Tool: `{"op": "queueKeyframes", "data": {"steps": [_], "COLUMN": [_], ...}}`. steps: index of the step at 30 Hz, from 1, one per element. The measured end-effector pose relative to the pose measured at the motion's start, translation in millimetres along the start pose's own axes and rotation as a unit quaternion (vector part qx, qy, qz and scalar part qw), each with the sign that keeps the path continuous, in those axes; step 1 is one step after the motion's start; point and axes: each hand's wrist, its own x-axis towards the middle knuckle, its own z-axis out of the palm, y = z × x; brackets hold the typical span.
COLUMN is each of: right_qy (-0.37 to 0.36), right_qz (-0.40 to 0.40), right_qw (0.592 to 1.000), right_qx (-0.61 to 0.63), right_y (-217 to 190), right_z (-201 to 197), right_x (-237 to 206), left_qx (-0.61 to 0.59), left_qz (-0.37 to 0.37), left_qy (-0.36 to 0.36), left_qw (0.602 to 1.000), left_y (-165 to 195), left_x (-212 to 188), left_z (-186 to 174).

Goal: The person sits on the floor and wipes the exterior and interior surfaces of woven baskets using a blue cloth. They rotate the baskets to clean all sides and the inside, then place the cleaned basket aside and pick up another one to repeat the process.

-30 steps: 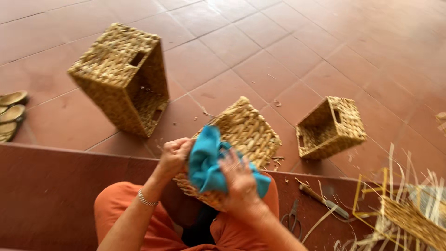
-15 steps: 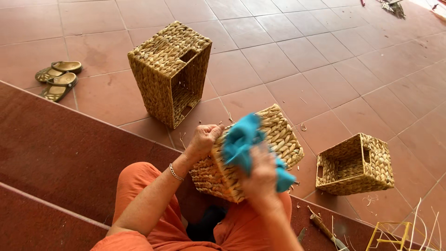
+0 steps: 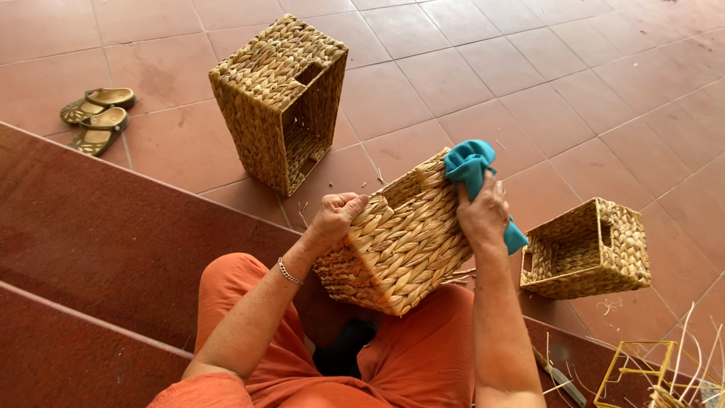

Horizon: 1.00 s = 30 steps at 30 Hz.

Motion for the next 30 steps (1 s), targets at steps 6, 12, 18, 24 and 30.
{"op": "queueKeyframes", "data": {"steps": [6, 12, 18, 24, 30], "right_qy": [0.007, -0.017, 0.011, -0.075, 0.031], "right_qz": [-0.292, -0.308, -0.137, 0.054, -0.163], "right_qw": [0.953, 0.946, 0.99, 0.996, 0.986], "right_qx": [0.08, 0.097, -0.026, 0.006, 0.02], "right_y": [-77.6, -92.4, -45.1, 0.0, -31.7], "right_z": [-7.4, -11.6, -4.5, -29.2, -28.5], "right_x": [-133.2, -130.0, -13.7, 1.5, -110.4], "left_qx": [-0.008, -0.041, 0.042, 0.084, 0.124], "left_qz": [-0.019, -0.058, -0.011, 0.026, 0.018], "left_qy": [0.029, 0.016, -0.036, -0.023, 0.031], "left_qw": [0.999, 0.997, 0.998, 0.996, 0.992], "left_y": [-5.3, 3.0, 16.9, 9.9, 0.4], "left_x": [6.6, 0.2, -15.1, -16.7, -4.3], "left_z": [-13.7, -8.2, 5.2, 1.4, -16.5]}}
